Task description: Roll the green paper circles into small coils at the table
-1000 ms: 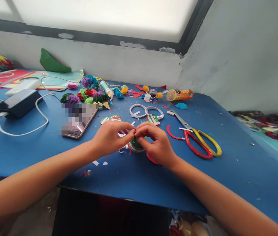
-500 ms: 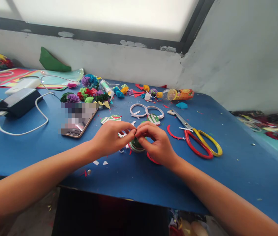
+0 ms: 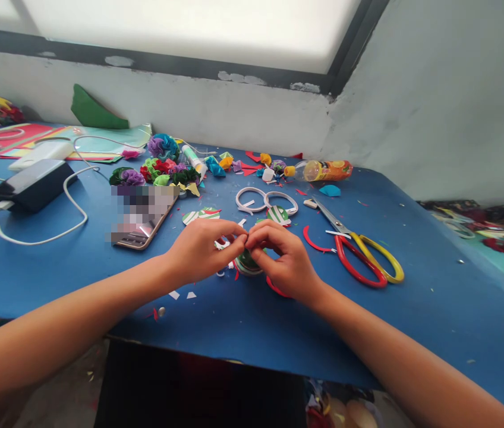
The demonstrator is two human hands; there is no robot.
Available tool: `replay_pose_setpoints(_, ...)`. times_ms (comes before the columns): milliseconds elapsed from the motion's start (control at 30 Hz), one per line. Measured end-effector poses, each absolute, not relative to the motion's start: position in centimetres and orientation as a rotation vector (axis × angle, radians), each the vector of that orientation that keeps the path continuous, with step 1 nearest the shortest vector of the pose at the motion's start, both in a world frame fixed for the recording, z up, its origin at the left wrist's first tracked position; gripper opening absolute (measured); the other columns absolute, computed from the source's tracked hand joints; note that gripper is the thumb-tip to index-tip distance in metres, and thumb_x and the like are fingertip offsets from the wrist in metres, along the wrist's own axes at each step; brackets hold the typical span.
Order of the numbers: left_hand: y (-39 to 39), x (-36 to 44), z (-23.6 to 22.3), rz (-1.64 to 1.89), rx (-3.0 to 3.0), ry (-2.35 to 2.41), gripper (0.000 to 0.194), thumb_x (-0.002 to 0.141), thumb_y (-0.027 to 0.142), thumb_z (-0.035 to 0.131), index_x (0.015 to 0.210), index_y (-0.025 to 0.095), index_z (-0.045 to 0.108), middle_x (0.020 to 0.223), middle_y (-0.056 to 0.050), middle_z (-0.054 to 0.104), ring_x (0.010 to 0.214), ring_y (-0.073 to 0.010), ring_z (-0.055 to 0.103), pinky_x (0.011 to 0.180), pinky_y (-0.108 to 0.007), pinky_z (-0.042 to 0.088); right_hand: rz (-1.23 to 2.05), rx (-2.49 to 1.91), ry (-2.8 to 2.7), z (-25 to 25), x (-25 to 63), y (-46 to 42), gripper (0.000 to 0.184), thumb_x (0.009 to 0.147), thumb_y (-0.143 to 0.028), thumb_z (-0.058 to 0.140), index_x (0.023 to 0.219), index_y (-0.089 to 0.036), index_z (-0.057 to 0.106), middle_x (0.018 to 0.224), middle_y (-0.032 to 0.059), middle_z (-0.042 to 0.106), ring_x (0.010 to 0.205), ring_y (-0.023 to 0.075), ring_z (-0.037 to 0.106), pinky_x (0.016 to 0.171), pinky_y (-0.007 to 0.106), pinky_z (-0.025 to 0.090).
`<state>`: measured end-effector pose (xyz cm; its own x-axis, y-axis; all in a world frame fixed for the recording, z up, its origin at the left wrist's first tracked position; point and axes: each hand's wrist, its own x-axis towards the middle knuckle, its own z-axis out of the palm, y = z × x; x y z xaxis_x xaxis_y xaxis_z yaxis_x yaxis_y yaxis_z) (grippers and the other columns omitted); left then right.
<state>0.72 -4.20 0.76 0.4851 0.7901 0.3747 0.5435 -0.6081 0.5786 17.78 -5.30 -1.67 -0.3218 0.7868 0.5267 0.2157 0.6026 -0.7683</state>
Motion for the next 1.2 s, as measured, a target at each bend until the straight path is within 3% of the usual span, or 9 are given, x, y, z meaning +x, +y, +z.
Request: replay_pose_setpoints(1200, -4.27, 0.67, 0.61, 0.873, 2.401, 1.083, 0.019, 0.079, 0.026, 0.050, 0.084, 0.018, 0.066, 0.072, 0.002, 0.066, 0.063, -0.0054, 0.058, 0.062, -0.015, 0.047, 0.667, -0.789, -1.914, -1.63, 17.90, -5.42, 0.010, 0.074, -0.006, 0.050, 0.073, -0.015, 0.054, 0.080, 0.0003, 0.050, 0.069, 0.0037, 0.051, 0.060, 0.015, 0.045)
